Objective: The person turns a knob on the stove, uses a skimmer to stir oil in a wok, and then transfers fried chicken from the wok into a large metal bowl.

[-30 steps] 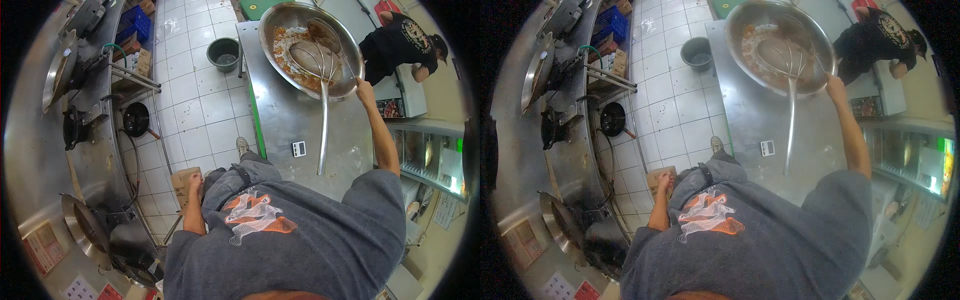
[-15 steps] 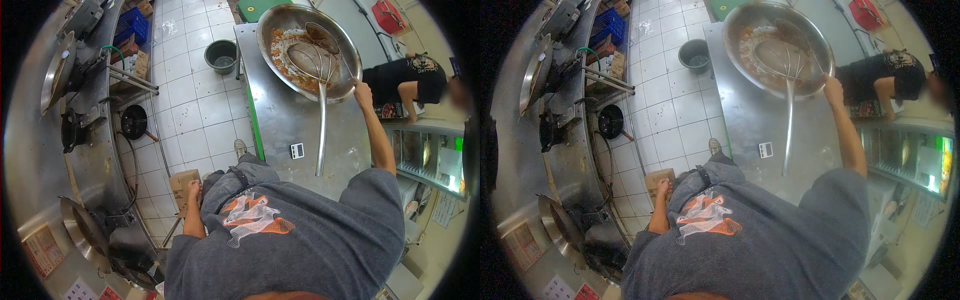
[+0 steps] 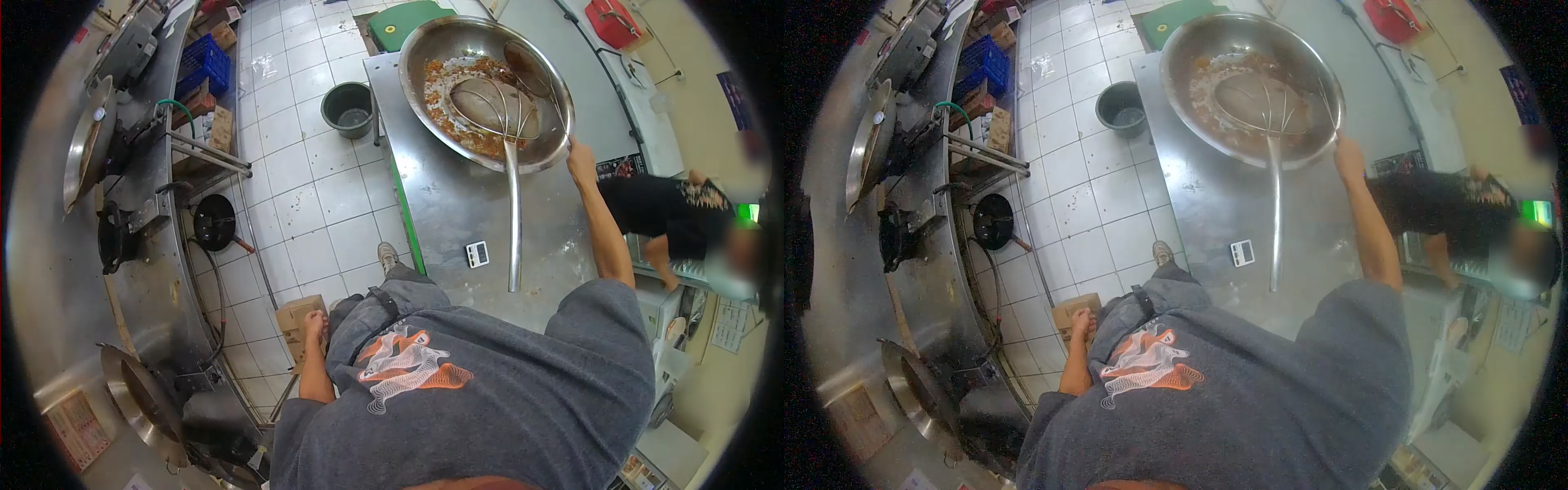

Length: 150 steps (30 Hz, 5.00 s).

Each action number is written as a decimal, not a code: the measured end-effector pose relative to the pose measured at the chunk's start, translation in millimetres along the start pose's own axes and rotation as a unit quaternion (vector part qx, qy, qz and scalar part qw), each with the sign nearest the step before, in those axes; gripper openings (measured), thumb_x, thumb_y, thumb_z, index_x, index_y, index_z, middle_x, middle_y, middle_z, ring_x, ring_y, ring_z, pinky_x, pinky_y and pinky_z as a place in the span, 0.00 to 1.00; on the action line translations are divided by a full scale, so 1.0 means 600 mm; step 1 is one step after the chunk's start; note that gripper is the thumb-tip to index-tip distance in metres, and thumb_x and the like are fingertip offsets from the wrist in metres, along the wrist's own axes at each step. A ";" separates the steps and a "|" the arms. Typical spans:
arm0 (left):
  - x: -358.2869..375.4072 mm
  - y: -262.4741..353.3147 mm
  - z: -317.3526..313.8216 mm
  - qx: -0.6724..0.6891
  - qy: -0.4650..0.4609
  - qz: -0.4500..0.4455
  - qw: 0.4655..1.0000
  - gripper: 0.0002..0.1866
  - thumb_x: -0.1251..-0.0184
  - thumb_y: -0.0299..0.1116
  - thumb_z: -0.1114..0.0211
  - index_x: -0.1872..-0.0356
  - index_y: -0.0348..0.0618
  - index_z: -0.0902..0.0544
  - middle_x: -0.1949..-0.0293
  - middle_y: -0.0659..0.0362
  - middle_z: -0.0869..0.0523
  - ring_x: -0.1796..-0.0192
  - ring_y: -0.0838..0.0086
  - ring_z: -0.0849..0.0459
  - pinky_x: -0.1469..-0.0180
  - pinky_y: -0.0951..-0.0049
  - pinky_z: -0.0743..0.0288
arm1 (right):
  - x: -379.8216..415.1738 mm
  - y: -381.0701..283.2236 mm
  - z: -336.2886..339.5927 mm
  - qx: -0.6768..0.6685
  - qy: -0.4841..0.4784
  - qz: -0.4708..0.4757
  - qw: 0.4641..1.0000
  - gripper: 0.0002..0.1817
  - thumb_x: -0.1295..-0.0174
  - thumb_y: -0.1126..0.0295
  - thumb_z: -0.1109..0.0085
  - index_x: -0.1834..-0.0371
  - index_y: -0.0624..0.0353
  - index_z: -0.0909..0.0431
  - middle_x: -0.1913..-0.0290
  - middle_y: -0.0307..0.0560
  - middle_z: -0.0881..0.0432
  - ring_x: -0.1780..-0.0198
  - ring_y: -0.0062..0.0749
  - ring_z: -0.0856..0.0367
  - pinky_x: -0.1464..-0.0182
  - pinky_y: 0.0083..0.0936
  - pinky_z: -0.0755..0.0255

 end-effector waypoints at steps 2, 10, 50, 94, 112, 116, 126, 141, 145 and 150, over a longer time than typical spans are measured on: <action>-0.010 -0.010 0.001 0.003 -0.004 0.004 1.000 0.09 0.33 0.40 0.43 0.61 0.46 0.25 0.74 0.64 0.21 0.78 0.79 0.25 0.80 0.76 0.32 | 0.002 -0.003 -0.001 -0.006 0.004 -0.004 1.000 0.17 0.37 0.70 0.53 0.45 0.54 0.27 0.65 0.66 0.21 0.61 0.62 0.22 0.60 0.51 0.31; -0.007 0.010 0.000 -0.031 0.005 -0.013 0.999 0.10 0.34 0.40 0.43 0.59 0.47 0.25 0.73 0.63 0.20 0.77 0.78 0.23 0.79 0.76 0.32 | -0.011 -0.018 0.005 0.035 -0.009 -0.005 0.999 0.17 0.36 0.72 0.57 0.45 0.58 0.27 0.65 0.60 0.20 0.60 0.56 0.22 0.59 0.47 0.30; 0.009 -0.017 -0.001 -0.012 0.007 0.005 1.000 0.11 0.32 0.40 0.44 0.58 0.44 0.27 0.73 0.60 0.21 0.77 0.77 0.25 0.80 0.77 0.31 | -0.030 -0.015 -0.011 0.013 0.013 0.031 0.999 0.18 0.39 0.71 0.49 0.45 0.56 0.25 0.66 0.62 0.20 0.61 0.60 0.21 0.59 0.47 0.29; 0.009 -0.022 -0.008 -0.023 0.032 0.017 0.999 0.09 0.35 0.37 0.43 0.60 0.46 0.23 0.74 0.62 0.19 0.78 0.78 0.23 0.79 0.75 0.31 | 0.056 -0.146 0.074 -0.505 -0.165 -0.238 0.813 0.18 0.33 0.58 0.48 0.44 0.53 0.27 0.80 0.31 0.35 0.85 0.13 0.43 0.87 0.14 0.49; -0.033 -0.057 0.004 0.049 0.053 -0.041 0.997 0.14 0.40 0.36 0.46 0.83 0.44 0.22 0.88 0.58 0.24 0.85 0.72 0.25 0.84 0.69 0.34 | 0.055 -0.317 0.042 -0.594 -0.173 -0.192 0.762 0.03 0.32 0.71 0.54 0.65 0.51 0.32 0.81 0.28 0.39 0.86 0.10 0.44 0.88 0.11 0.50; -0.013 -0.101 0.048 -0.006 0.098 0.006 0.995 0.17 0.43 0.42 0.50 0.76 0.42 0.17 0.81 0.54 0.18 0.78 0.63 0.18 0.68 0.60 0.23 | 0.096 -0.452 0.096 -0.537 -0.176 -0.122 0.816 0.20 0.32 0.68 0.54 0.39 0.64 0.33 0.69 0.39 0.24 0.77 0.16 0.30 0.80 0.15 0.36; 0.028 -0.310 0.195 0.112 0.241 0.045 0.963 0.19 0.46 0.48 0.41 0.64 0.42 0.16 0.60 0.47 0.15 0.52 0.56 0.18 0.50 0.63 0.25 | 0.327 -1.075 0.148 -0.410 -0.336 0.329 0.782 0.20 0.38 0.78 0.50 0.42 0.66 0.30 0.49 0.53 0.23 0.72 0.25 0.27 0.72 0.22 0.31; 0.065 -0.588 0.254 0.304 0.294 0.082 0.902 0.13 0.49 0.40 0.44 0.75 0.40 0.17 0.72 0.51 0.15 0.67 0.59 0.16 0.59 0.62 0.23 | 0.841 -2.057 0.437 -0.098 -0.130 0.854 0.495 0.18 0.36 0.67 0.54 0.48 0.64 0.25 0.83 0.45 0.26 0.87 0.27 0.31 0.84 0.28 0.37; 0.051 -0.598 0.212 0.112 0.332 0.041 0.936 0.14 0.49 0.40 0.44 0.71 0.42 0.16 0.66 0.48 0.15 0.60 0.58 0.16 0.57 0.60 0.24 | 0.939 -2.235 0.350 0.155 -0.088 0.853 0.490 0.12 0.39 0.68 0.52 0.65 0.68 0.24 0.87 0.46 0.29 0.89 0.28 0.33 0.89 0.30 0.40; 0.058 -0.620 0.165 0.196 0.374 0.109 0.900 0.13 0.48 0.41 0.42 0.70 0.43 0.16 0.64 0.44 0.16 0.56 0.53 0.17 0.55 0.55 0.24 | 1.045 -2.230 0.325 0.247 -0.245 0.749 0.564 0.12 0.39 0.70 0.54 0.79 0.62 0.28 0.87 0.38 0.37 0.88 0.21 0.43 0.89 0.23 0.47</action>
Point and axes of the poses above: each hand's wrist, its own x-axis away from the middle knuckle, its own z-axis out of the back of the hand, y = z × x, the point moved 9 cm from there along -x, towards the middle knuckle
